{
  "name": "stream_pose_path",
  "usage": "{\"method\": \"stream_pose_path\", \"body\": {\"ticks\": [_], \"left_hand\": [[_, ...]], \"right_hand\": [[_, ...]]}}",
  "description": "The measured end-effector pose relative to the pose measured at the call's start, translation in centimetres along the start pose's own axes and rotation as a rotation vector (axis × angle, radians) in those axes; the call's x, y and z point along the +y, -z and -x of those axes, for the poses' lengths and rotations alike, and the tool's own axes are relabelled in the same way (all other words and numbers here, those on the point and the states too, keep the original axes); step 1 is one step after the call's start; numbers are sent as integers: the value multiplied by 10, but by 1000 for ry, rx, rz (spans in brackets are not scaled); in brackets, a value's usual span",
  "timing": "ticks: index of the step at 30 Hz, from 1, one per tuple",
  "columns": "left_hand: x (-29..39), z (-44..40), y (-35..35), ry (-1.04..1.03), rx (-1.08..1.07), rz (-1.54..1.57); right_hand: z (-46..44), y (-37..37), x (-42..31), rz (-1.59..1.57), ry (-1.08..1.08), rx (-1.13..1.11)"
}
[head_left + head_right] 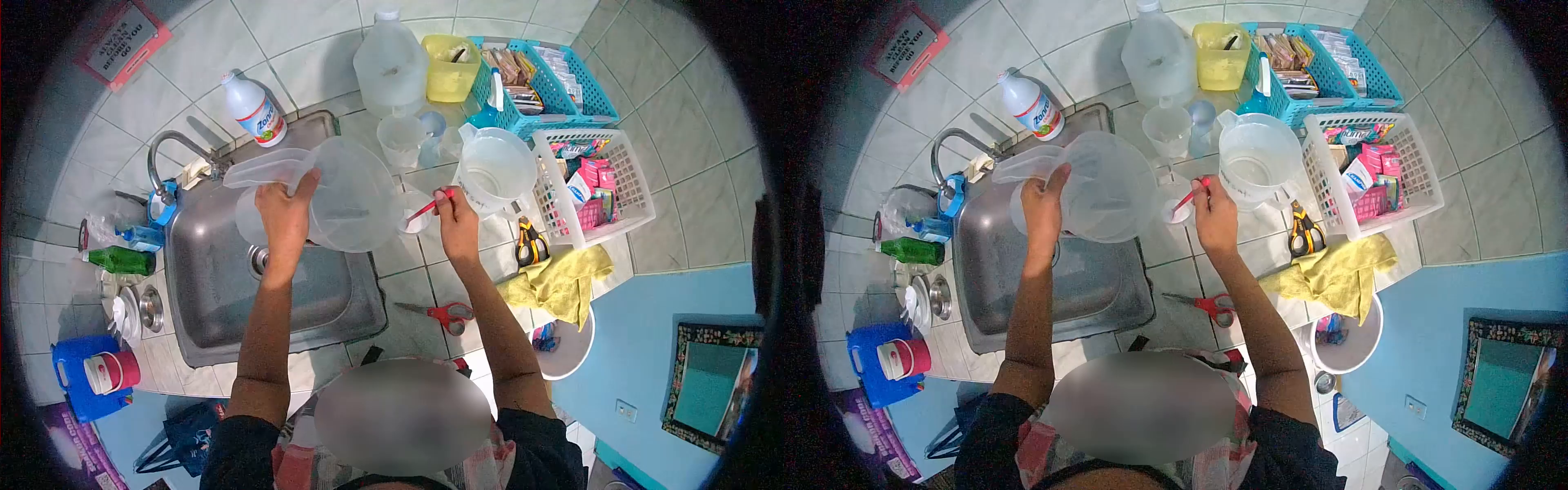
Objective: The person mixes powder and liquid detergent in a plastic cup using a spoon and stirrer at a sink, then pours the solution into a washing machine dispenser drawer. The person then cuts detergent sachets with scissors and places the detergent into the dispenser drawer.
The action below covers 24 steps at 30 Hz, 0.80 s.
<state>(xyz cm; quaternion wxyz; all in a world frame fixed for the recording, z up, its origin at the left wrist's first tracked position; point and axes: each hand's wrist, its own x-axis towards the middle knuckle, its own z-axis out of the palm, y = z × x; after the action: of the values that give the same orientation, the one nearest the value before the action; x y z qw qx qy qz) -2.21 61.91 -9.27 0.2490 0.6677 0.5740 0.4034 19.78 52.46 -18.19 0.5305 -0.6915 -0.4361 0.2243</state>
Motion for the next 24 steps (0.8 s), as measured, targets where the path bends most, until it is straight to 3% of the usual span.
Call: {"method": "stream_pose_path", "body": {"ticks": [7, 13, 16, 19, 24], "left_hand": [[-4, -4, -8, -154, 27, -98], [8, -3, -7, -87, -61, -39], [8, -3, -10, -311, 57, -110], [19, 0, -5, -169, -26, -180], [18, -2, -9, -303, 27, -173]], "right_hand": [[0, -3, 0, -3, 6, 16], [-1, -4, -1, -6, 12, 8], [-1, -5, 0, -14, 15, 10], [-1, -5, -2, 6, -9, 2], [-3, -6, 0, 11, 0, -3]]}}
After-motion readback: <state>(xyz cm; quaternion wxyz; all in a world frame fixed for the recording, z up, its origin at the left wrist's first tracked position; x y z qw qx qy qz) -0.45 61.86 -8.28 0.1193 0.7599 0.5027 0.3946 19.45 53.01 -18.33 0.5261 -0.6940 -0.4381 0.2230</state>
